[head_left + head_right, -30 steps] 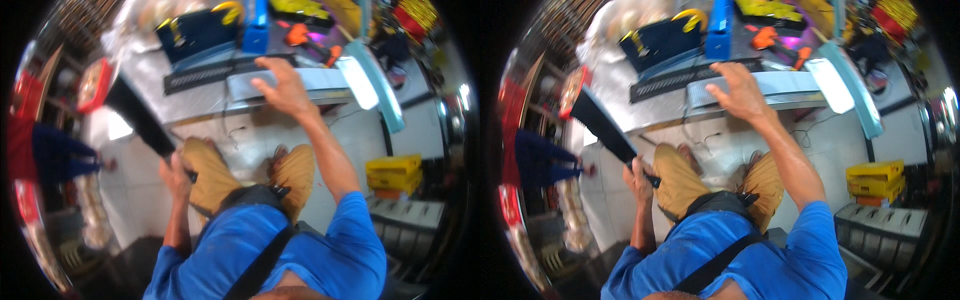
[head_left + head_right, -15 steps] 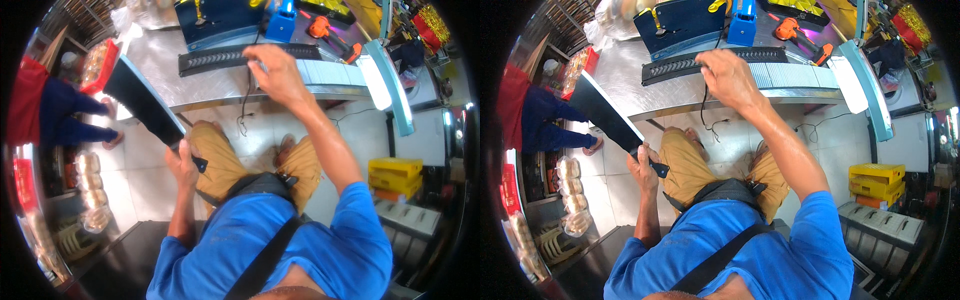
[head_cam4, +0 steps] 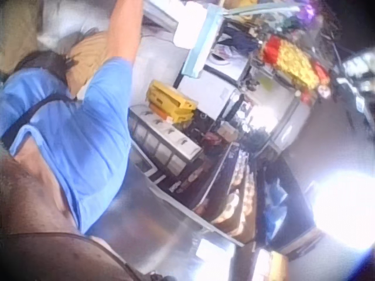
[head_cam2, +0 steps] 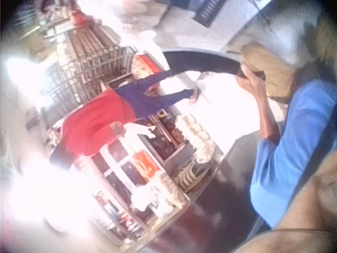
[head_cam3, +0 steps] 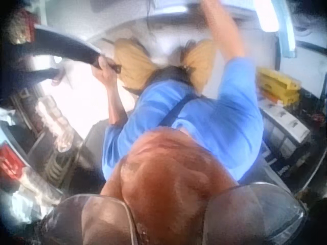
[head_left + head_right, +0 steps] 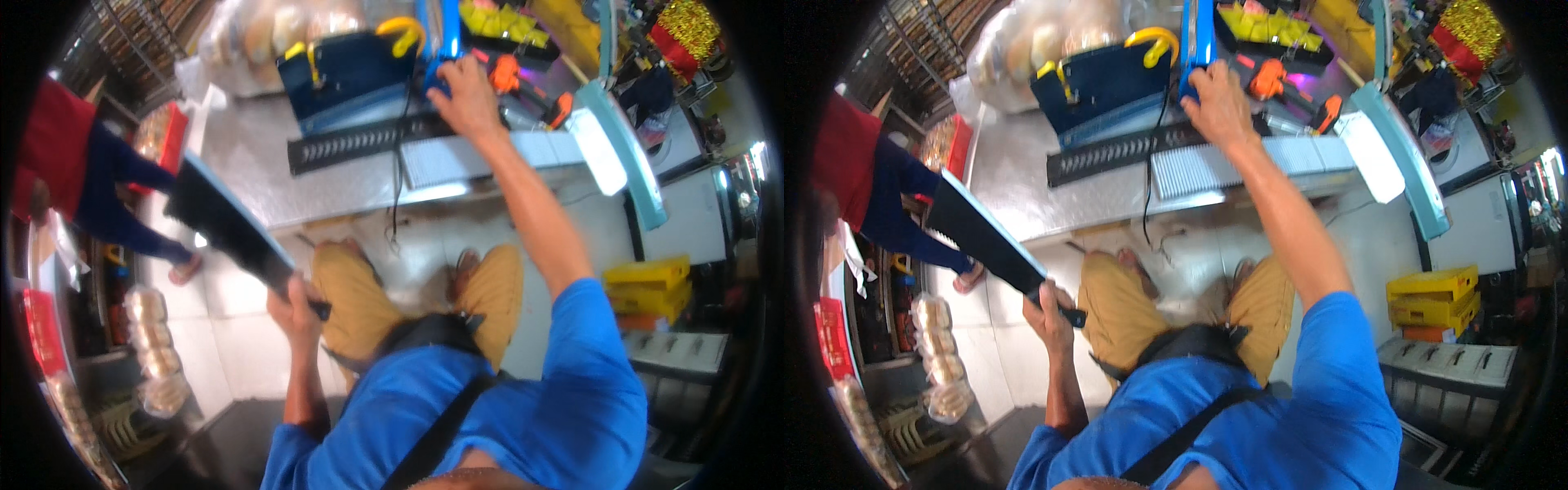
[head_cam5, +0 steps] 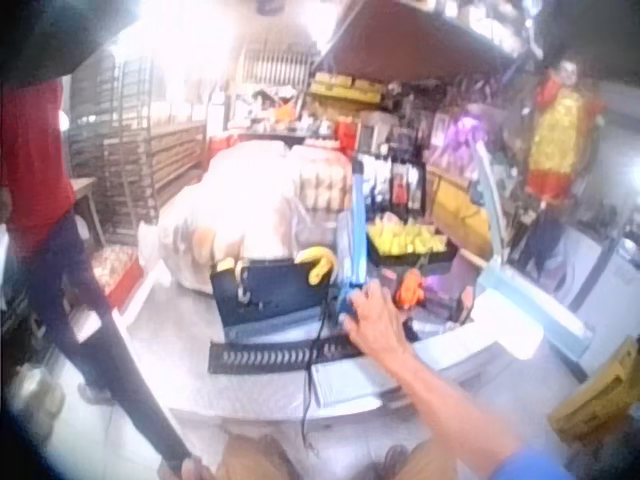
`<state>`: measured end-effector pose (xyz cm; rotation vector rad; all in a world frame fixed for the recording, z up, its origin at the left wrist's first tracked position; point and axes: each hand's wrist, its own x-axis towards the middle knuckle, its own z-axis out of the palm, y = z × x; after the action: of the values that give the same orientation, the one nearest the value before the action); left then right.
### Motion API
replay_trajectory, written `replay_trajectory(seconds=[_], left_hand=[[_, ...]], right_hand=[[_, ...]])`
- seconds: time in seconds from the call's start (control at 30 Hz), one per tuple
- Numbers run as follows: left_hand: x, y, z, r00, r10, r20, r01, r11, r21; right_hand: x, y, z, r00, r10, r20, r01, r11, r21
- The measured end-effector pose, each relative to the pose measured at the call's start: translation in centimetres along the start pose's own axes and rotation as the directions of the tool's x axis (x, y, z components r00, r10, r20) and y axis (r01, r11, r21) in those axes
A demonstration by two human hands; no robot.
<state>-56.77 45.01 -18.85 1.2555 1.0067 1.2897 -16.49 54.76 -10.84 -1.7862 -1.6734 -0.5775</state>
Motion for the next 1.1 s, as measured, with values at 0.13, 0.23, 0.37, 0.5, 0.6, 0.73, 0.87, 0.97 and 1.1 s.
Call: replay_trajectory(seconds=[0.13,0.23,0.37,0.5,0.6,0.73,0.87,0.97,1.1], left_hand=[[0.4,0.0,0.1,1.000,0.016,-0.015,-0.016,1.000,0.002],[1.0,-0.3,0.3,0.996,0.089,-0.001,-0.089,0.996,0.030],[1.0,-0.3,0.2,0.998,0.055,0.019,-0.056,0.997,0.045],[1.0,0.0,0.7,0.993,0.117,0.026,-0.118,0.993,0.012],[0.3,-0.2,0.1,0.993,0.119,0.004,-0.119,0.993,0.013],[0.6,-1.2,0.6,0.994,0.098,0.054,-0.098,0.995,0.007],[0.9,-0.6,1.3,0.986,0.110,0.122,-0.113,0.993,0.019],[1.2,-0.2,2.1,0.983,0.103,0.150,-0.109,0.993,0.033],[1.0,-0.3,2.3,0.982,0.116,0.146,-0.125,0.991,0.056]], right_hand=[[1.3,0.5,1.3,0.991,0.129,0.023,-0.129,0.991,0.019],[2.7,1.4,2.4,0.989,0.139,0.041,-0.139,0.990,-0.005],[3.8,3.5,4.0,0.993,0.114,0.030,-0.115,0.993,0.015],[3.8,4.0,3.2,0.995,0.101,0.004,-0.101,0.993,0.066],[0.2,-4.4,-3.8,0.916,0.291,0.276,-0.376,0.862,0.339],[-10.0,-8.5,-7.2,0.942,0.294,0.161,-0.329,0.903,0.277],[-13.6,-7.2,-6.8,0.932,0.361,0.032,-0.363,0.925,0.110],[-13.9,-4.8,-7.1,0.953,0.304,0.012,-0.303,0.952,-0.053],[-14.4,0.0,-7.9,0.929,0.369,0.013,-0.369,0.929,-0.015]])
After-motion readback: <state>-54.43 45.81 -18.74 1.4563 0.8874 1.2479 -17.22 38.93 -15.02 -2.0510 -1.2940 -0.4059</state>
